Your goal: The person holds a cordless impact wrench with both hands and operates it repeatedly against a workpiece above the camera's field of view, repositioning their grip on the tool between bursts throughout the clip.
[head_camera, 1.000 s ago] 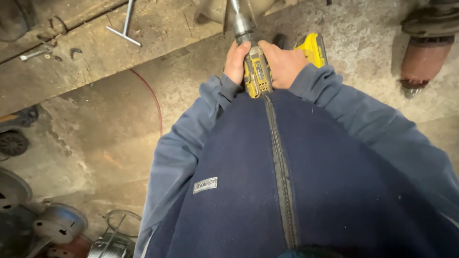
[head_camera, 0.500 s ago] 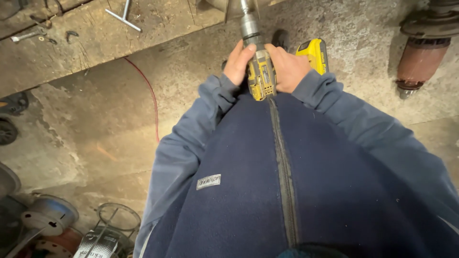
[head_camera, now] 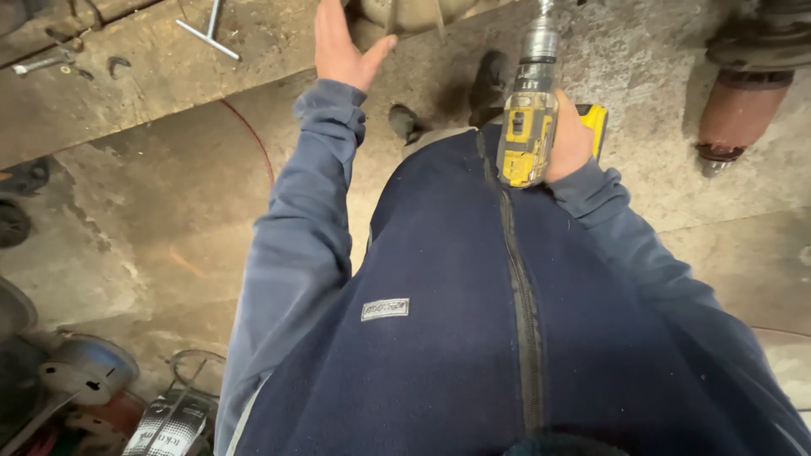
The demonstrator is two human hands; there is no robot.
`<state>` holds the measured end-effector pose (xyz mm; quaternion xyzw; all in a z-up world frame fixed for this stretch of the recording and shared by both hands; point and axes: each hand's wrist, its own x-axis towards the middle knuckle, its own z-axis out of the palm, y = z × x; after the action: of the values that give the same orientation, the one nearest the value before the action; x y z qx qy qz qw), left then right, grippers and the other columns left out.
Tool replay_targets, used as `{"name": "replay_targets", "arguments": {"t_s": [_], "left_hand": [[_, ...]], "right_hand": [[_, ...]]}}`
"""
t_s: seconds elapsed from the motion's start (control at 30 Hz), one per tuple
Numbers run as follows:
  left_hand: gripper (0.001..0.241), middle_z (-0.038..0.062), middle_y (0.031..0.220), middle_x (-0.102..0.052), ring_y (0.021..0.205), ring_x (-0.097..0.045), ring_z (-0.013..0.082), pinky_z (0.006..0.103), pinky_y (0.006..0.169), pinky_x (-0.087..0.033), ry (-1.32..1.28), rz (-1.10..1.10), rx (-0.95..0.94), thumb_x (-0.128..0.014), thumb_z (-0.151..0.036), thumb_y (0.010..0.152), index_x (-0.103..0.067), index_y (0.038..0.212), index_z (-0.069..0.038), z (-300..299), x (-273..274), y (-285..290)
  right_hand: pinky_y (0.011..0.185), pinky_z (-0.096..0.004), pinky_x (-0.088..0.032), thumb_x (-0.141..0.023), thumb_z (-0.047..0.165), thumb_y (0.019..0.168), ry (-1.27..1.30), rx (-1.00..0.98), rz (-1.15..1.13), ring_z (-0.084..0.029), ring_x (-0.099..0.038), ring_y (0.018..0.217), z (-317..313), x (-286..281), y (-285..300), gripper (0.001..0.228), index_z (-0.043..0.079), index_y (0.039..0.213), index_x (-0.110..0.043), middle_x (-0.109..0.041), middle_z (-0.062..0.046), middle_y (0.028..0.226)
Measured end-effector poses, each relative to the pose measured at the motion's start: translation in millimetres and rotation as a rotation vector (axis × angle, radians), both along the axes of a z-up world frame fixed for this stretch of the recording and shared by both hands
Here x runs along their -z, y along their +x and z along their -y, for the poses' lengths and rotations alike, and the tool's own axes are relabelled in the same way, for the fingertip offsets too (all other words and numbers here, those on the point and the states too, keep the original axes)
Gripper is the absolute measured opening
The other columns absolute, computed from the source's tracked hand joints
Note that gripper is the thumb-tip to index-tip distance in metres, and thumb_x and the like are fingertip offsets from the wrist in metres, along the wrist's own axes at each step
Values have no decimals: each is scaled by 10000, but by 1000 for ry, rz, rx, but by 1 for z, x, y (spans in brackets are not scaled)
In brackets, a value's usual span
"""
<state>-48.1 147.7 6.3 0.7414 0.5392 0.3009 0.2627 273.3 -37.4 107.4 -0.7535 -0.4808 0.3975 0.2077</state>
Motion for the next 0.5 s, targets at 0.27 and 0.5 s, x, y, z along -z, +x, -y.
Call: {"name": "replay_targets", "arguments": {"t_s": [0.27,0.5], "left_hand": [[1133,140,1441,-594,1306,-602,311,451,1170,-405,1,-171,-415,-927,-674,712,-393,1523,-90,64,28,83],[1129,220,1430,-483,1306,-515,374,554,1123,-426,-134,-56,-653,-750,-756,757,-345,1501,-10,53,45,182]], "right_hand": [[812,-321,-510,-671,65,932,-9,-182,-53,-218,-658,921,-24,-20,28,420,73,1337,-560,-677,-85,1065],[822,-244,-513,-558,113,1058,-75,-53,-318,-129,-638,943,-21,10,58,332,67,1387,-557,-677,-44,1095]]}}
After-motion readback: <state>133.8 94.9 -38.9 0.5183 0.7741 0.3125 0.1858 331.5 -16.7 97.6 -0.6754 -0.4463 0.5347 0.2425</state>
